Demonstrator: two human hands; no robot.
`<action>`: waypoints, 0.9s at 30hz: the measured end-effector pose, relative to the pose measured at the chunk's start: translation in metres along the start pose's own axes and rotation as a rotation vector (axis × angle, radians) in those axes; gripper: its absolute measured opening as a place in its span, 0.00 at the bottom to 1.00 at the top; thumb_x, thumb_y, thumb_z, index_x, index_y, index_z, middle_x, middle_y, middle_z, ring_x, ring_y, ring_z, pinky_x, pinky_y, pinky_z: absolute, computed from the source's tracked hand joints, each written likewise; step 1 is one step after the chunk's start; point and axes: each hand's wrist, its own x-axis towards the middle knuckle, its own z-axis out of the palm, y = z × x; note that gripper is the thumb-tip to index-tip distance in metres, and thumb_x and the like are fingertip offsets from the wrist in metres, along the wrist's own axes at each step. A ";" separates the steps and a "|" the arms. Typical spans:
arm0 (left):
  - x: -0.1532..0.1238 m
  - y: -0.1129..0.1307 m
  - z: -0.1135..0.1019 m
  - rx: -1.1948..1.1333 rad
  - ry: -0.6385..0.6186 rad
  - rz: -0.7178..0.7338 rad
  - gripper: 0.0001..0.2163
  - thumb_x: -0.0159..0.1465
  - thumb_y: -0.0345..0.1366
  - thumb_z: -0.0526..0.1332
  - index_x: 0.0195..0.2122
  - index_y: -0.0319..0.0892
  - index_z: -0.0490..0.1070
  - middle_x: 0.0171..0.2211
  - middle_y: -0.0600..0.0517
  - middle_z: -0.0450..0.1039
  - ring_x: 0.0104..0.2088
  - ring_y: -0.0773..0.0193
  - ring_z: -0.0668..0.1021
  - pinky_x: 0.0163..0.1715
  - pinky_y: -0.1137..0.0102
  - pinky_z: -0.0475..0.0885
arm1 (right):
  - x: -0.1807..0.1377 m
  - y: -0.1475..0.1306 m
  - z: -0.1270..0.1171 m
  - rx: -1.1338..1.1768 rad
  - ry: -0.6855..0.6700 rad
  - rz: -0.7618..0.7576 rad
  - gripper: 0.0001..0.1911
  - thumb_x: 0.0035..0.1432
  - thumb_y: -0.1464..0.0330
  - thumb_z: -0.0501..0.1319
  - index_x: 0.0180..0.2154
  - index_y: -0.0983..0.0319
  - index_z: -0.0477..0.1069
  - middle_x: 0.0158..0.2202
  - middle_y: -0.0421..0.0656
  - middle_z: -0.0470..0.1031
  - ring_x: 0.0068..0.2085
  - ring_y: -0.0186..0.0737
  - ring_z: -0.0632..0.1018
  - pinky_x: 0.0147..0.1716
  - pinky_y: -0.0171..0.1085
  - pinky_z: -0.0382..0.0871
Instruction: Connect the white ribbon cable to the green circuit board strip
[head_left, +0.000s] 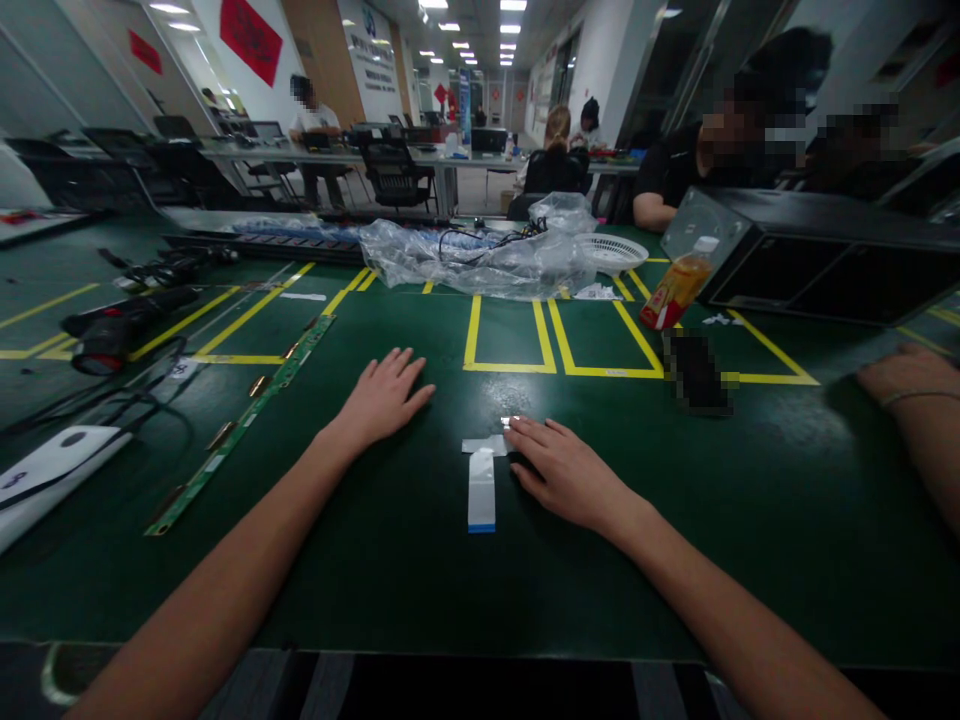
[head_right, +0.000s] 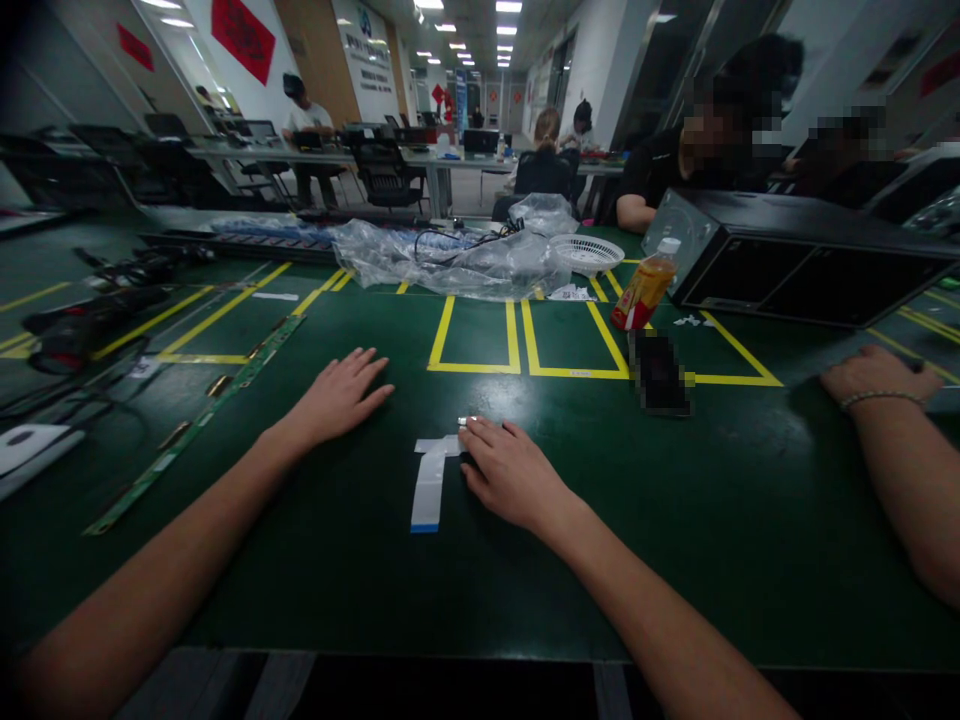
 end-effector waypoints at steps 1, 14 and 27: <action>0.000 -0.018 0.002 0.025 0.000 -0.127 0.32 0.73 0.53 0.42 0.70 0.35 0.56 0.72 0.37 0.49 0.72 0.42 0.52 0.66 0.44 0.52 | 0.000 0.000 -0.001 0.004 -0.003 0.000 0.25 0.69 0.66 0.54 0.65 0.62 0.63 0.68 0.52 0.63 0.68 0.50 0.64 0.66 0.57 0.57; -0.013 -0.118 0.007 -0.070 0.003 -0.722 0.44 0.68 0.63 0.42 0.67 0.23 0.54 0.69 0.31 0.54 0.66 0.26 0.59 0.60 0.37 0.58 | -0.003 0.000 -0.005 0.055 0.036 -0.026 0.21 0.68 0.67 0.57 0.61 0.61 0.69 0.66 0.52 0.67 0.67 0.51 0.66 0.65 0.56 0.60; 0.001 0.015 0.006 -0.122 -0.113 0.024 0.35 0.73 0.54 0.41 0.70 0.30 0.54 0.72 0.36 0.48 0.72 0.42 0.50 0.67 0.43 0.49 | -0.004 -0.006 -0.002 0.012 0.034 -0.021 0.22 0.68 0.66 0.56 0.62 0.62 0.67 0.67 0.54 0.66 0.66 0.53 0.67 0.64 0.57 0.61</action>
